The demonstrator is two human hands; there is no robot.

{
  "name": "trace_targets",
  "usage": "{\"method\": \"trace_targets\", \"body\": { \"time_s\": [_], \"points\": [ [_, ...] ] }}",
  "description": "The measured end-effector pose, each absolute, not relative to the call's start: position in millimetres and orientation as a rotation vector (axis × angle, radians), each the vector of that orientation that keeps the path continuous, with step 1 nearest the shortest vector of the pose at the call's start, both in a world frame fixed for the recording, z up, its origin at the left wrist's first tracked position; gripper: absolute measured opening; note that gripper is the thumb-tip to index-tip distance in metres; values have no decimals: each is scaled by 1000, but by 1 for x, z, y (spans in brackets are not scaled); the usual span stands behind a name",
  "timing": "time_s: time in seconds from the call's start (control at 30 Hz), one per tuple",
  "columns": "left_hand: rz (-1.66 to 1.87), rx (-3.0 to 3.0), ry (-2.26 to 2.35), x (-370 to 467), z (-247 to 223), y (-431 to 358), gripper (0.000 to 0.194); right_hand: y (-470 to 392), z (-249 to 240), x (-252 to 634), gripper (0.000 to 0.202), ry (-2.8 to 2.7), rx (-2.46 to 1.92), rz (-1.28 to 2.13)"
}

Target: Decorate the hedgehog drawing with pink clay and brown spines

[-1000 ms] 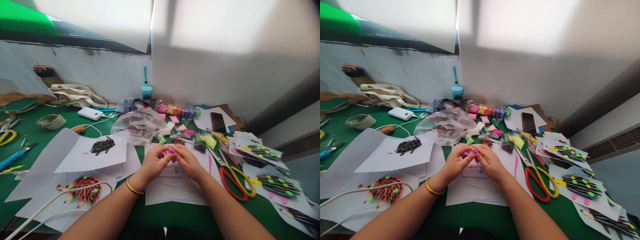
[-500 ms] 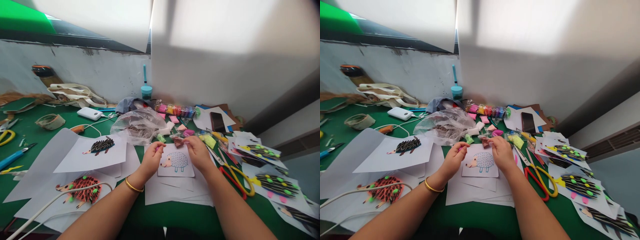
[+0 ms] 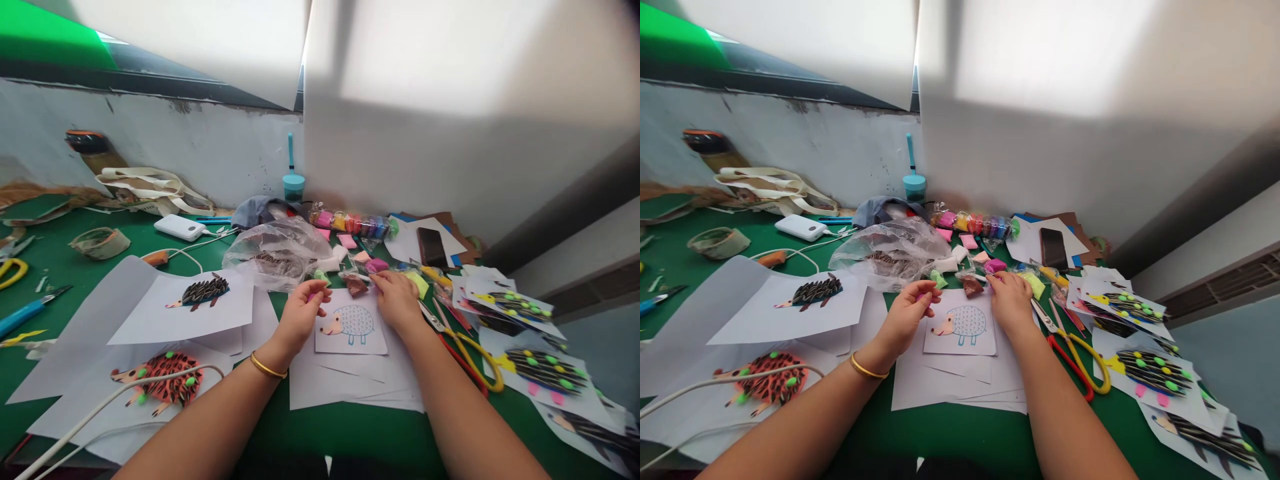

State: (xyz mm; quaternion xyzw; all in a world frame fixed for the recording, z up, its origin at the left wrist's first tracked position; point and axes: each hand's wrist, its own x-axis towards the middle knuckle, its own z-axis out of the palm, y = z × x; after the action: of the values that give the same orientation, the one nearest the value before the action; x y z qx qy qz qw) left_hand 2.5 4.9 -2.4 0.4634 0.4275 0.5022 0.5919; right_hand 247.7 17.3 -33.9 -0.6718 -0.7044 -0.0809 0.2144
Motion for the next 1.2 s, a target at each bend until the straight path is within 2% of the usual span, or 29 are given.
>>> {"method": "trace_targets", "body": {
  "time_s": [0.1,0.27,0.43,0.47,0.57,0.77,0.93,1.07,1.2],
  "points": [
    [1181,1131,1024,0,-5,6,36,16,-30,245,49,-1947,-1857,-233],
    [1176,1183,1072,-4,-10,8,44,12,-23,233,37,-1880,-1781,-264],
    [1299,1270,1150,-2,-14,10,29,9,-21,221,27,-1940,-1723,-250],
    [1297,1293,1168,-2,-15,10,31,8,-20,219,27,-1962,-1722,-249],
    [1193,1332,1150,0,-15,11,39,9,-20,217,31,-2008,-1725,-236],
    [1007,1363,1197,-2,-15,11,35,15,-24,222,25,-1986,-1748,-174],
    [1020,1891,1283,-7,-19,14,21,17,-25,221,24,-1991,-1734,-136],
    [902,2211,1316,-7,-20,12,26,16,-23,219,24,-1990,-1694,-116],
    [878,2260,1370,-7,-17,10,32,14,-18,217,23,-1972,-1645,-95]
  ]
}}
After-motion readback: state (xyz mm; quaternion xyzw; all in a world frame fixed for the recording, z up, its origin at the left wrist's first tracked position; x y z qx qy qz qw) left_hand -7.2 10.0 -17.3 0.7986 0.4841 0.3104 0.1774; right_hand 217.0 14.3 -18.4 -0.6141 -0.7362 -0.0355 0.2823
